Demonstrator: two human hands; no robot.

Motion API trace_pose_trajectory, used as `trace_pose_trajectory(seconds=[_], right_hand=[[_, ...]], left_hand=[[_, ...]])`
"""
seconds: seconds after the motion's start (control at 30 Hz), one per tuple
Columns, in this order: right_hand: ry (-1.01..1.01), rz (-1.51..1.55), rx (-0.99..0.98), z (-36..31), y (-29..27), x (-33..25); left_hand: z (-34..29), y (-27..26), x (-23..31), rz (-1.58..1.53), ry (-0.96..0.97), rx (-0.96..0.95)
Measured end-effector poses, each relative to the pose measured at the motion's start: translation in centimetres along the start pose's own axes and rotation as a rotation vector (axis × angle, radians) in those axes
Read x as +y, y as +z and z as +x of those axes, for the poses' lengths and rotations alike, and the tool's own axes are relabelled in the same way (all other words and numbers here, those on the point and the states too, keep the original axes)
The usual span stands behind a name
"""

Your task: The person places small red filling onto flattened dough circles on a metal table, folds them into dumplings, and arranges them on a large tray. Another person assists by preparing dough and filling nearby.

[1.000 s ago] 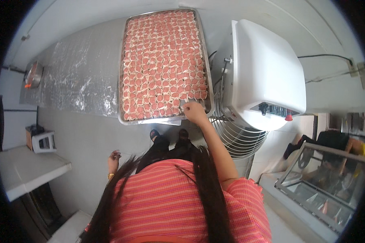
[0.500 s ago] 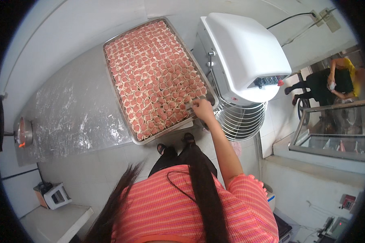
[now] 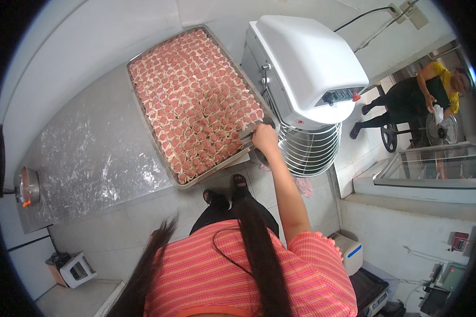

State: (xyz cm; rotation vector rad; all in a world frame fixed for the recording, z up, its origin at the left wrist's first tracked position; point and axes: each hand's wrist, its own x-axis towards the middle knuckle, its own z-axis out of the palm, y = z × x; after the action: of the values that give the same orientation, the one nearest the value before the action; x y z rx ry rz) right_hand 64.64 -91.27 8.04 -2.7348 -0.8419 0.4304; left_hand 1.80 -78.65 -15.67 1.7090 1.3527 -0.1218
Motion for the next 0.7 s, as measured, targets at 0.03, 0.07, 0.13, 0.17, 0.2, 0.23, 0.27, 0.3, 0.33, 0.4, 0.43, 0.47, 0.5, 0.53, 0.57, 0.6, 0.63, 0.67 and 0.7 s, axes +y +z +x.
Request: trace_pose_trajectory(seconds=[0.03,0.07,0.13,0.17,0.2,0.23,0.27,0.3,0.33,0.4,0.43,0.47,0.5,0.53,0.57,0.6,0.63,0.67,0.7], right_hand=[[-0.112,0.032,0.064,0.5,0.4,1.0],[-0.212,0.056,0.135,1.2,1.1,2.8],[-0.333,0.071,0.134,2.4,1.0,4.0],[-0.338,0.072,0.12,2.4,0.7,3.7],[-0.343,0.073,0.107,2.4,0.4,3.4],[-0.348,0.072,0.096,2.5,0.2,3.2],[-0.326,0.057,0.077,2.4,0.1,3.7],[-0.306,0.042,0.057,2.3,0.0,4.0],[-0.293,0.017,0.038,2.3,-0.1,4.2],[-0.341,0.056,0.086,3.1,0.6,4.5],[-0.374,0.077,0.106,3.5,1.0,4.5],[-0.407,0.09,0.118,3.3,0.9,4.3],[-0.418,0.084,0.085,3.2,0.7,4.2],[-0.429,0.082,0.053,3.0,0.5,4.2],[-0.424,0.073,0.03,2.8,0.1,4.5],[-0.41,0.081,-0.029,2.6,-0.1,4.7],[-0.451,0.125,-0.083,2.6,-0.4,4.4],[-0.489,0.169,-0.136,2.7,-0.5,4.1],[-0.533,0.212,-0.194,2.7,-0.3,3.6]], left_hand=[[0.0,0.3,-0.4,0.002,-0.016,0.025],[0.1,0.7,0.5,0.006,-0.043,0.039],[-1.5,1.4,1.8,0.004,-0.126,0.095],[-2.0,1.8,0.8,0.007,-0.114,0.077],[-2.4,2.0,-0.2,0.011,-0.103,0.058],[-2.8,2.4,-1.6,0.012,-0.09,0.041],[-3.1,3.2,-1.7,0.017,-0.087,0.017],[-3.3,3.7,-1.7,0.023,-0.092,-0.007],[-3.3,4.5,-1.3,0.02,-0.108,-0.026],[-4.7,5.5,0.0,0.017,-0.16,-0.031],[-5.3,5.7,0.5,0.012,-0.187,-0.018],[-5.8,5.7,0.9,0.012,-0.208,-0.013],[-6.4,5.8,1.3,0.009,-0.224,0.003],[-7.2,5.8,1.8,0.005,-0.232,0.022],[-7.0,5.9,2.3,-0.003,-0.23,0.037],[-7.0,6.1,2.8,-0.009,-0.214,0.061],[-7.3,6.4,3.2,-0.019,-0.2,0.091],[-7.4,6.7,3.7,-0.026,-0.186,0.119],[-8.0,7.0,4.7,-0.047,-0.22,0.126]])
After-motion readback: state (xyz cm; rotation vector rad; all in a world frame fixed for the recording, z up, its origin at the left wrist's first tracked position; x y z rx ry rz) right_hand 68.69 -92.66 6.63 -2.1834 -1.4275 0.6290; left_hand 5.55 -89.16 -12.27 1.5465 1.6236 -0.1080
